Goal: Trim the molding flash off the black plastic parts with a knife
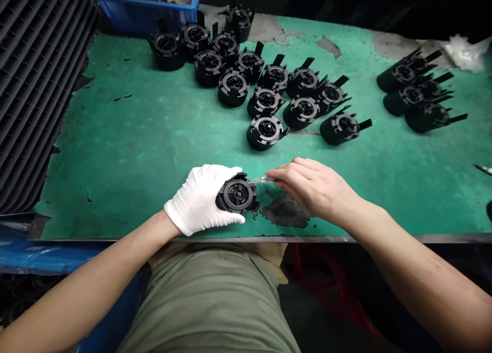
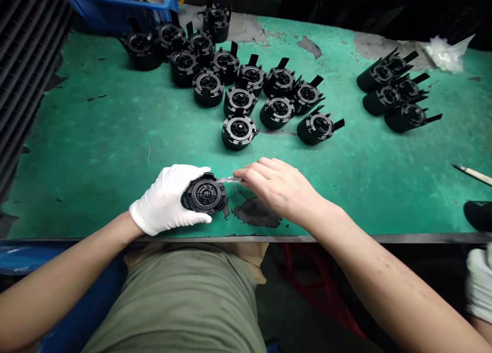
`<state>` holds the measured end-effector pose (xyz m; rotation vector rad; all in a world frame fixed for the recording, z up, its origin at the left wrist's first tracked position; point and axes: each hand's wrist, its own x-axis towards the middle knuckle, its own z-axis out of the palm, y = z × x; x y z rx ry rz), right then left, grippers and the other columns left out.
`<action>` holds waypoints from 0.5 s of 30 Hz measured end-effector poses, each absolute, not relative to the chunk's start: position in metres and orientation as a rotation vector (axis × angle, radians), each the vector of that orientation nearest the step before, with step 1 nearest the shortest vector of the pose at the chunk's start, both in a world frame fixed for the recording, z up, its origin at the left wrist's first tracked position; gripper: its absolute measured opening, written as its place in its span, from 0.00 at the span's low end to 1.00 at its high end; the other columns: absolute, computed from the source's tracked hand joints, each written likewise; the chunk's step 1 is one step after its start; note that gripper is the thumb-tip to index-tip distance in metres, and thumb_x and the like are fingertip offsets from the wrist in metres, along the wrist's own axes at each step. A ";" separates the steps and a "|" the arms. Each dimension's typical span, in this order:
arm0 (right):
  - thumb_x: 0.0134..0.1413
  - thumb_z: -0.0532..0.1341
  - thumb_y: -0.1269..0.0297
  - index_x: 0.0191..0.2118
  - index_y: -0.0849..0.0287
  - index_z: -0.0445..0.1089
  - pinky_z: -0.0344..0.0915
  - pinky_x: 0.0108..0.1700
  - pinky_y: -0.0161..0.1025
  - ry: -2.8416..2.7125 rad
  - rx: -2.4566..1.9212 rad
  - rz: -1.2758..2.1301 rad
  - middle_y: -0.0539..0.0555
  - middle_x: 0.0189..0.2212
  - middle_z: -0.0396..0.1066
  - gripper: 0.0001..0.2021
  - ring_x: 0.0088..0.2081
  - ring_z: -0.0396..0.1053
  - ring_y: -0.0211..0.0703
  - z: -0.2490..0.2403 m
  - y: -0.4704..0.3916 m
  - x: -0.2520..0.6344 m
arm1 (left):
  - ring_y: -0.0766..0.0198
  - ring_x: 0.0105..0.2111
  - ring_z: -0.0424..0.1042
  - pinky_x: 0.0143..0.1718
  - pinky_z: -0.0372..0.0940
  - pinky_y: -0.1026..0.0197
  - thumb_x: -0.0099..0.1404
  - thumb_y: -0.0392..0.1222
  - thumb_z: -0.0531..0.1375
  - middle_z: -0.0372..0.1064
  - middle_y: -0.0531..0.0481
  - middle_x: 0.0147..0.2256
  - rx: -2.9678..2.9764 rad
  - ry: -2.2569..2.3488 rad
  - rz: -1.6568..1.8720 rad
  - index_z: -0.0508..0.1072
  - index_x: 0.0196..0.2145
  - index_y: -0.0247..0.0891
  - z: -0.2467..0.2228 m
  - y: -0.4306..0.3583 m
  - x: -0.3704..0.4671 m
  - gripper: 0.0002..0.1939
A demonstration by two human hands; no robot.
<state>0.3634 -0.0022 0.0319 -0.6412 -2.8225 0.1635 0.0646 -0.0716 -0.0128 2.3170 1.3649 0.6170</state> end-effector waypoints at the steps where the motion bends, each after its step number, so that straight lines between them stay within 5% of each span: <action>1: 0.74 0.57 0.70 0.58 0.61 0.71 0.65 0.44 0.42 -2.832 -0.632 0.161 0.58 0.44 0.79 0.12 0.41 0.72 0.45 0.031 -0.001 0.363 | 0.38 0.56 0.77 0.57 0.71 0.42 0.53 0.72 0.73 0.77 0.37 0.58 2.315 1.353 0.610 0.68 0.66 0.40 -0.012 -0.071 0.064 0.53; 15: 0.74 0.54 0.75 0.57 0.59 0.72 0.57 0.41 0.42 -2.898 -0.579 0.097 0.58 0.47 0.79 0.14 0.42 0.69 0.44 0.025 0.010 0.357 | 0.40 0.57 0.77 0.59 0.70 0.43 0.54 0.67 0.75 0.77 0.39 0.58 2.304 1.314 0.583 0.67 0.67 0.42 -0.011 -0.069 0.062 0.50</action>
